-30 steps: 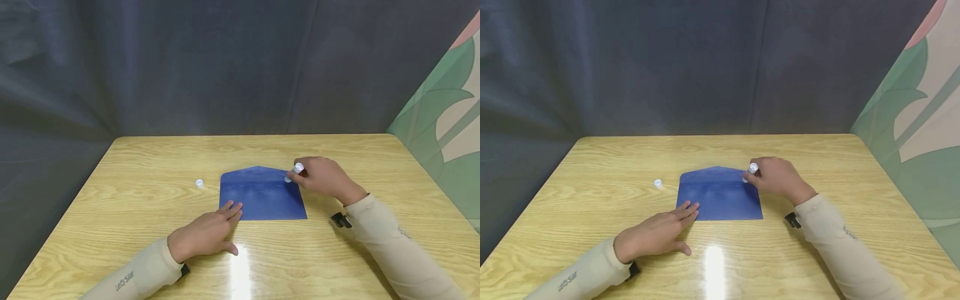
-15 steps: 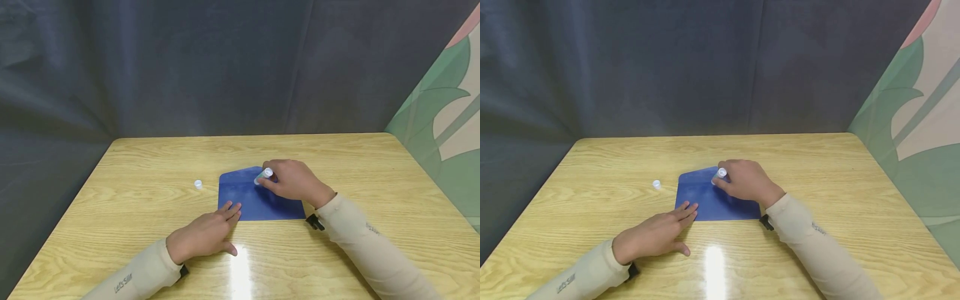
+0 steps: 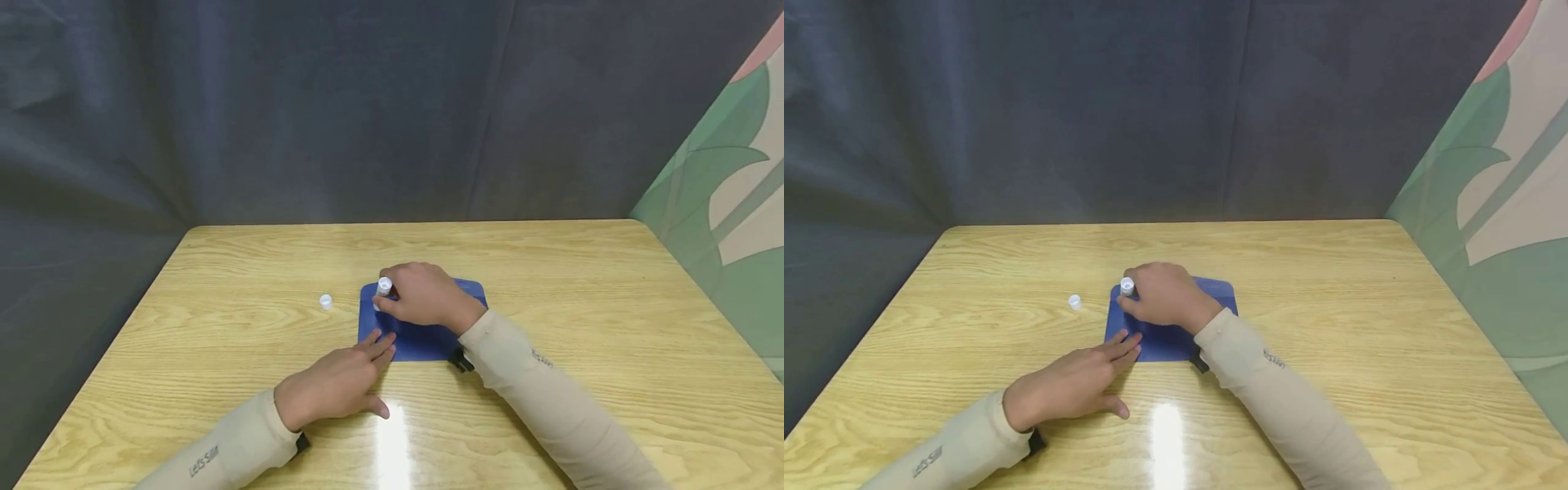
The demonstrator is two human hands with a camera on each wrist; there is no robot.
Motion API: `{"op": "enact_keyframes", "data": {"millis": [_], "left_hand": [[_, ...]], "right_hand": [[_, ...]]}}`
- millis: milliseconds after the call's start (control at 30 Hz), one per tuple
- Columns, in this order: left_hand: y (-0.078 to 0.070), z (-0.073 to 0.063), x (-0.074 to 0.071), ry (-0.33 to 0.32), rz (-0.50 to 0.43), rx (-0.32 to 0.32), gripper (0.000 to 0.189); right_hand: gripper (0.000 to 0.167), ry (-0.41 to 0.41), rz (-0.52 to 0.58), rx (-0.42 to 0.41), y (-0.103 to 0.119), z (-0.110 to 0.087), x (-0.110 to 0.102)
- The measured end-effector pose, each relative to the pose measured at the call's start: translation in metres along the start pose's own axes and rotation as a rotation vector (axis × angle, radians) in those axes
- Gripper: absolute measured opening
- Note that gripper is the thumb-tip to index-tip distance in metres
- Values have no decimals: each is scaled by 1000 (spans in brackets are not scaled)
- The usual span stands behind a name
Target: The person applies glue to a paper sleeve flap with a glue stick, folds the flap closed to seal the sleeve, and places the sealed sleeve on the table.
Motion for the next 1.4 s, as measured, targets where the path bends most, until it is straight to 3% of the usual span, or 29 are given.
{"op": "enact_keyframes", "data": {"millis": [267, 500, 800, 1100, 1400], "left_hand": [[0, 1, 0, 3, 15, 6, 88], [1, 0, 0, -6, 17, 4, 88], [2, 0, 0, -9, 9, 8, 88], [1, 0, 0, -15, 29, 10, 88], [1, 0, 1, -16, 32, 5, 88]], "right_hand": [[24, 70, -23, 21, 16, 20, 8], [25, 155, -32, 68, 18, 27, 17], [40, 133, -3, 96, 15, 28, 22], [20, 90, 92, 39, 15, 27, 22], [9, 93, 135, 51, 16, 27, 23]]}}
Point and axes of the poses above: each hand's wrist, its own z-axis towards the middle knuckle, its own x-axis out of the palm, y = z × x, the point moved 1 cm from there along z, towards the middle knuckle, and after that the axes turned 2 degrees about -z, right-handed, at the moved point
